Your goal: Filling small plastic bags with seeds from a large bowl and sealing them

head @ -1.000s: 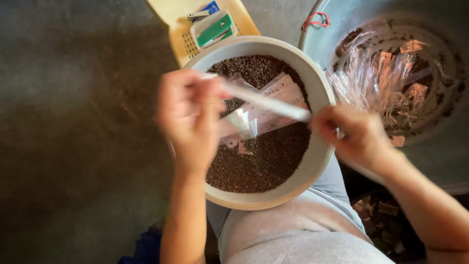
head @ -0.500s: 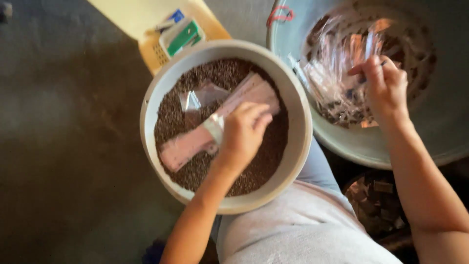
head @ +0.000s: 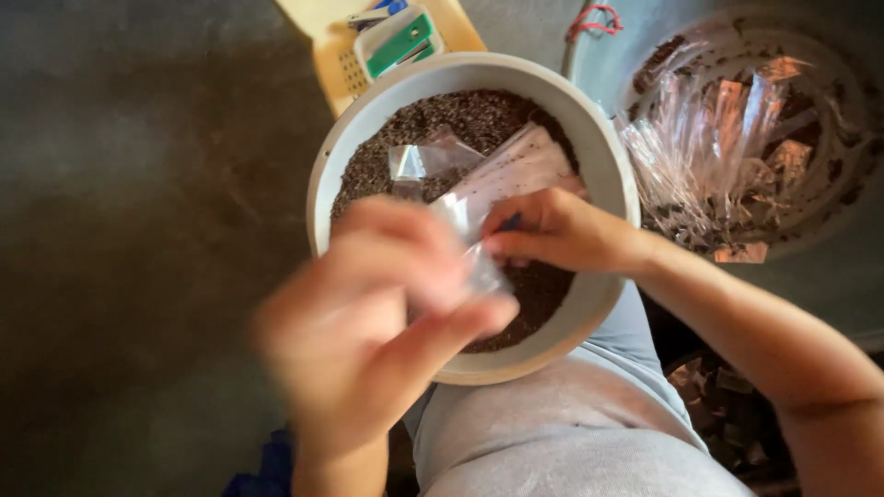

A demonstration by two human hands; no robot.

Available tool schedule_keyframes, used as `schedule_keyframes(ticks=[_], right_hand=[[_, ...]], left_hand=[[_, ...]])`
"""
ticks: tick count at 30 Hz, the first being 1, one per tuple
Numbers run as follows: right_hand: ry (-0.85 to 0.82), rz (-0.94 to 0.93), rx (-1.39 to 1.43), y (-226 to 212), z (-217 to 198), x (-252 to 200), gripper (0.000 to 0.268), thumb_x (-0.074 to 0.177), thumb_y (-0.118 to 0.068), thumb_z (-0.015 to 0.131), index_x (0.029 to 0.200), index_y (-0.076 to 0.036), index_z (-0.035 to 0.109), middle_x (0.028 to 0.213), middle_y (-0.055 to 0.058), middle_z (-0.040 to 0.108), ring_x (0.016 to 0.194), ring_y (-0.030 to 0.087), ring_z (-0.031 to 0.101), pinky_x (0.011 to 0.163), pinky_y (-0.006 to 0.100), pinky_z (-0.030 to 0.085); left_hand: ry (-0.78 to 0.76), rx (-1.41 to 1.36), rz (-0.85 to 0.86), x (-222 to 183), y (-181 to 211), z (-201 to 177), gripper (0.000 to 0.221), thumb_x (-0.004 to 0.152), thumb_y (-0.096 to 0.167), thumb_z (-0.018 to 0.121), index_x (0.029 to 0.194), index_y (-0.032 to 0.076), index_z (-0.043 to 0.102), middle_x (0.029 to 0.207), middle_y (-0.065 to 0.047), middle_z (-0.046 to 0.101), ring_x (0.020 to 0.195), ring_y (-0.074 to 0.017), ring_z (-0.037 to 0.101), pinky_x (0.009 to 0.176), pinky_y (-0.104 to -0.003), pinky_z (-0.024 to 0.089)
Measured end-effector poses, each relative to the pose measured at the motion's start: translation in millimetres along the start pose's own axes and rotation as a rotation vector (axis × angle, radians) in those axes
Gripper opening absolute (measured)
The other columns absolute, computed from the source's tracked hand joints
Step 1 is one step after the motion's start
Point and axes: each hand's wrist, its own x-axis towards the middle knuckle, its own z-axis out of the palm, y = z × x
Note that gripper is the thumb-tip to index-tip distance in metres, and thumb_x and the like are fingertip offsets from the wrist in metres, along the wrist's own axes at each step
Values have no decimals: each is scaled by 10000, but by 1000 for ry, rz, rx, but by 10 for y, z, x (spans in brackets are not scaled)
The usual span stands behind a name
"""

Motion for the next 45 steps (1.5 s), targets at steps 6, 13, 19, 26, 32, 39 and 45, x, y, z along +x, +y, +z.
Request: schedule_keyframes(ticks=[6, 13, 19, 26, 32, 39, 45], right_hand=[[-124, 405, -288, 344, 176, 82, 129, 947, -148, 594, 991, -62, 680, 746, 38, 753, 474, 153, 674, 515, 280, 572], [246, 330, 417, 14, -77, -112, 288, 1072, -195, 540, 943, 43, 638, 744, 138, 627, 535, 209, 552, 472, 319, 441], [229, -37, -203, -714, -214, -276, 193, 1044, -160, 516, 1022, -19, 646, 757, 47, 676, 621, 123, 653, 560, 245, 546], [359, -586, -231, -376, -84, -78, 154, 1040, 0, 599, 1189, 0, 559, 1182, 138, 643, 1077, 242, 643, 976, 338, 565], [173, -324, -322, -35, 111, 91, 371, 825, 23, 668, 1191, 18, 606, 1138, 123, 659, 994, 209, 640, 855, 322, 529], [731, -306, 90, -284, -462, -99, 112, 1207, -17, 583, 1110, -73, 585, 975, 24, 633, 762, 65, 565, 755, 176, 504], [443, -177, -468, -239, -60, -433, 155, 881, -72, 734, 1035, -93, 738, 1088, 14, 766, 867, 105, 724, 731, 224, 554]], left_hand=[[106, -88, 90, -46, 105, -184, 449, 803, -57, 817, 1062, 127, 500, 960, -58, 666, 812, -124, 704, 688, -238, 674], [63, 11, -154, -369, -859, -76, 271, 800, -22, 828, 912, 86, 606, 950, -31, 692, 845, -115, 651, 830, -242, 561], [68, 191, -162, -316, -1046, 161, 361, 767, 98, 868, 1027, 98, 618, 889, 12, 712, 759, -100, 628, 740, -232, 512], [123, 190, 36, 93, -547, 33, 279, 877, 50, 795, 1084, 71, 609, 965, -19, 702, 861, -109, 656, 823, -237, 567], [146, 281, 119, 162, -207, -71, 283, 866, 47, 800, 1068, 56, 602, 964, -33, 693, 847, -133, 671, 818, -265, 596], [-192, 9, -126, 8, -932, -237, 213, 1080, 249, 498, 1068, 73, 618, 930, -12, 676, 739, -99, 591, 678, -243, 512], [201, 560, 170, 166, -1465, -353, 66, 967, 38, 628, 1018, 42, 669, 796, -35, 605, 639, -115, 471, 553, -242, 383]])
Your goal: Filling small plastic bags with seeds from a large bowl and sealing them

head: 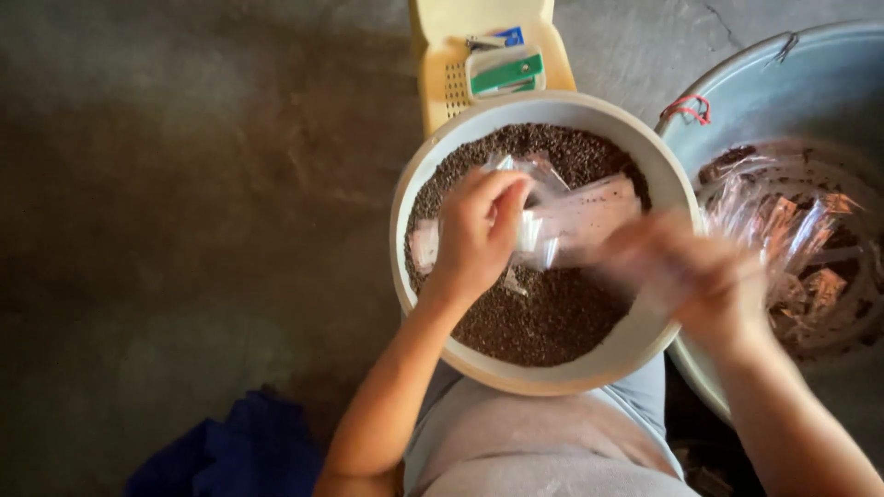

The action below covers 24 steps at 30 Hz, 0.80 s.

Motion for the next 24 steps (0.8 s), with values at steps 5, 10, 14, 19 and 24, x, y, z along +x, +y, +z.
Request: schedule_keyframes(ticks=[5, 10, 14, 19, 24], right_hand=[[-160, -263, 277, -114, 221, 13, 360, 889, -52, 631, 1249, -61, 620, 1163, 96, 581, 801, 211, 638, 710, 317, 556], [124, 58, 405, 350, 426, 235, 209, 1120, -168, 527, 1065, 27, 577, 659, 178, 655, 538, 253, 689, 504, 324, 545], [180, 85, 648, 360, 552, 332, 184, 1051, -100, 635, 1055, 2, 482, 554, 161, 553, 347, 232, 564, 352, 280, 429], [76, 70, 648, 159, 549, 249, 102, 1016, -98, 634, 1050, -19, 580, 542, 84, 486, 298, 152, 486, 313, 239, 355], [128, 170, 526, 421, 477, 227, 83, 912, 9, 744, 983, 3, 702, 719, 89, 586, 663, 131, 583, 627, 252, 487]], left_hand=[[-82, -95, -173, -199, 244, 143, 227, 920, 40, 636, 1131, 71, 714, 978, -127, 742, 900, -260, 728, 866, -386, 567], [-101, 11, 155, -283, 225, 415, 405, 753, -125, 569, 1025, 168, 628, 890, 19, 682, 898, -243, 674, 895, -394, 519], [19, 167, 283, -257, 180, 367, 350, 778, -122, 615, 970, 171, 602, 841, 35, 667, 890, -203, 631, 883, -379, 463], [188, 250, 292, -200, 249, 250, 127, 997, 8, 569, 1044, 119, 610, 1036, -32, 695, 949, -206, 630, 905, -371, 463], [-144, -300, -51, -347, 475, 77, 234, 987, 101, 692, 1185, 162, 584, 927, -67, 726, 746, -231, 717, 749, -359, 585]])
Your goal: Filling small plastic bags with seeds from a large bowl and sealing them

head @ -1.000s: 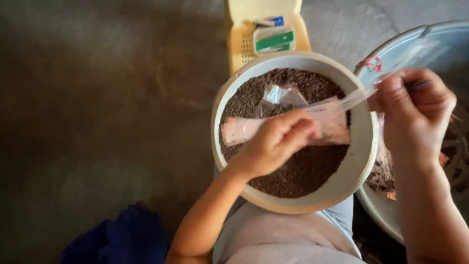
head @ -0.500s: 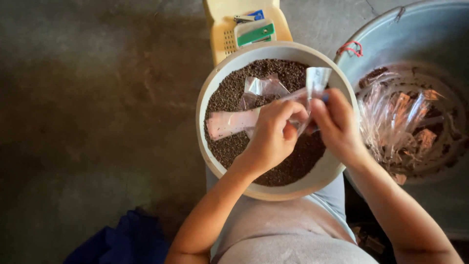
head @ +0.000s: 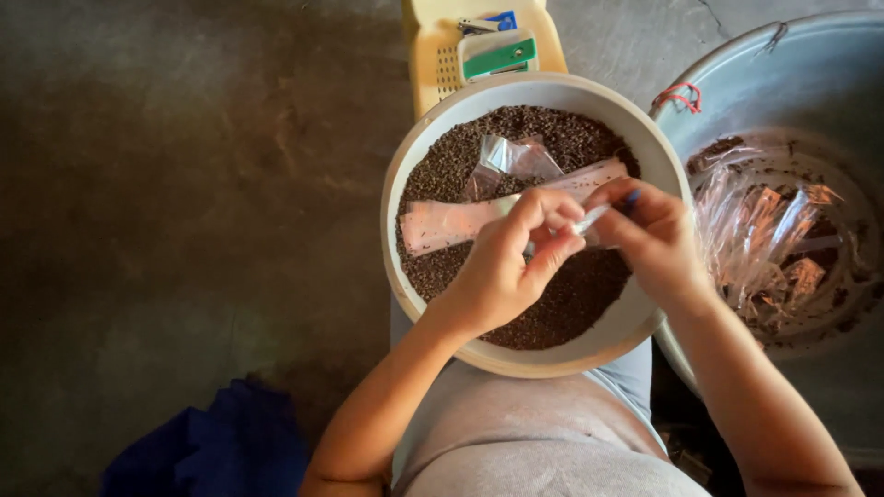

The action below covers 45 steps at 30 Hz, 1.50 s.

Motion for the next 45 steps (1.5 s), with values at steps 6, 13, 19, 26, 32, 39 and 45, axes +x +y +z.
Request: schedule_keyframes(ticks=[6, 13, 19, 26, 32, 39, 45], right_hand=[[-79, 176, -103, -434, 187, -150, 197, 913, -204, 808, 883, -22, 738, 544, 116, 611, 542, 166, 620, 525, 269, 458], [-163, 56, -209, -329, 150, -181, 112, 1017, -157, 678, 1009, -51, 712, 571, 12, 564, 479, 69, 533, 478, 191, 430], [-273, -166, -571, -307, -381, -285, 74, 876, 5, 643, 937, -15, 679, 907, 60, 697, 704, 152, 624, 628, 273, 493], [301, -340, -996, 1273, -2151, -458, 73, 1147, 167, 752, 1097, 207, 719, 1218, 297, 626, 1038, 372, 564, 897, 435, 490], [278, 202, -1344, 2171, -2504, -684, 310, 1074, -206, 725, 1218, 66, 686, 1089, 297, 565, 740, 418, 598, 626, 491, 521], [410, -53, -1010, 1804, -2136, -395, 261, 1175, -119, 712, 1083, 124, 695, 974, 262, 550, 781, 353, 522, 687, 462, 474], [351, -43, -359, 312, -1283, -270, 140, 1265, -24, 510, 1323, 49, 614, 922, 65, 526, 794, 133, 536, 773, 254, 475]], left_hand=[[-67, 197, -37, -93, -464, -94, 194, 877, 142, 808, 1030, 152, 688, 994, -91, 697, 736, -236, 673, 699, -404, 563], [87, -85, -44, 257, -205, -378, 109, 1007, 170, 642, 909, 138, 678, 705, -37, 670, 603, -177, 660, 582, -331, 586], [412, -101, -44, 532, -24, -609, 167, 1055, 243, 571, 1078, 86, 625, 839, 14, 615, 707, -62, 588, 607, -201, 513], [-232, 922, 73, 138, -1141, 160, 552, 981, 318, 676, 1420, 201, 363, 1363, -126, 255, 1218, -287, 328, 1058, -508, 290], [-419, 1137, 21, 259, -1243, -230, 796, 862, 126, 700, 1555, 163, 312, 1643, -228, 194, 1511, -394, 244, 1230, -657, 102], [-49, 649, 414, 374, -713, 213, 151, 860, -116, 707, 815, 20, 658, 823, -90, 631, 700, -179, 538, 640, -289, 457], [-454, 940, 267, 32, -981, 706, 209, 803, -3, 727, 1012, -9, 726, 1099, -209, 680, 1128, -368, 643, 1027, -505, 500]])
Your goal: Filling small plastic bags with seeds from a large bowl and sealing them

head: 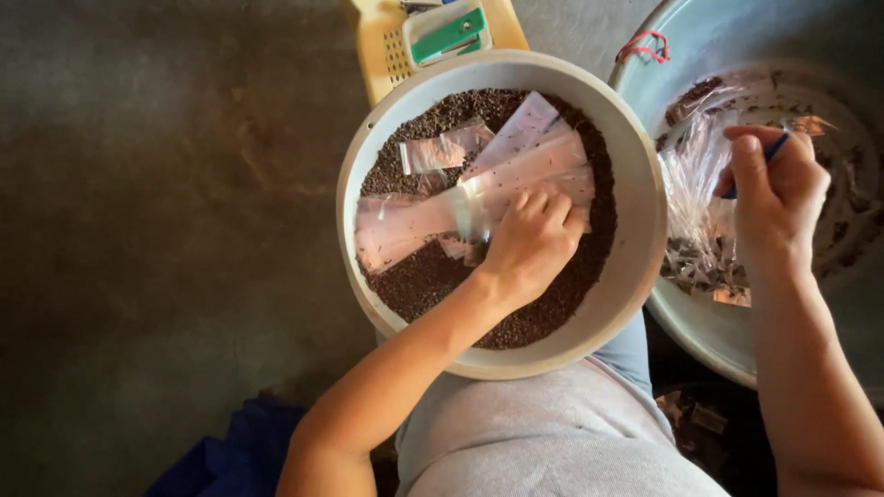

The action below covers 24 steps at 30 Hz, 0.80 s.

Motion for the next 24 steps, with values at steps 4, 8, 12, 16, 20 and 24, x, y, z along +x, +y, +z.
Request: schedule_keyframes(ticks=[4, 8, 12, 16, 20, 24], right_hand=[[-37, -28, 154, -418, 85, -110, 225, 1261, -128, 445, 1229, 43, 588, 1216, 121, 562, 1008, 149, 546, 959, 282, 506], [-113, 59, 150, -619, 302, -195, 305, 1235, -193, 434, 1116, 9, 629, 1027, 105, 666, 902, 141, 571, 936, 256, 478], [-376, 220, 193, -1208, 671, -259, 464, 1042, -79, 534, 1501, -19, 509, 880, 53, 634, 764, 121, 614, 736, 237, 496], [-594, 74, 285, -797, 969, -235, 202, 953, 9, 602, 1150, 46, 625, 968, 101, 682, 798, 128, 642, 675, 223, 555], [-869, 36, 165, -828, 1061, 9, 224, 825, -22, 666, 1039, -34, 730, 834, 25, 717, 746, 103, 621, 635, 250, 539], [-1114, 298, -476, -959, 1163, 7, 211, 991, -226, 534, 1075, -141, 708, 686, 50, 736, 582, 163, 673, 594, 316, 589]], left_hand=[[82, -220, -102, 35, -77, -347, 148, 910, 57, 672, 1035, 55, 751, 1036, -101, 690, 1021, -260, 654, 973, -424, 513], [274, -694, -272, 101, -204, -710, 153, 825, -26, 759, 971, -14, 715, 877, -98, 720, 633, -144, 604, 583, -240, 505], [377, -715, -249, 107, -92, -1169, 104, 864, 3, 742, 961, 7, 705, 863, -66, 699, 665, -172, 620, 626, -298, 509], [293, -816, -217, -33, 103, -1596, 190, 970, 111, 705, 1158, 107, 735, 1272, -108, 670, 1019, -178, 644, 913, -273, 594], [338, -1116, -195, -222, 190, -2290, 205, 877, -23, 814, 985, 81, 674, 1091, -32, 679, 909, -146, 691, 846, -278, 592], [430, -1409, -254, -395, 220, -2552, 207, 943, -48, 733, 1043, 84, 609, 1074, -68, 674, 886, -154, 734, 862, -264, 660]])
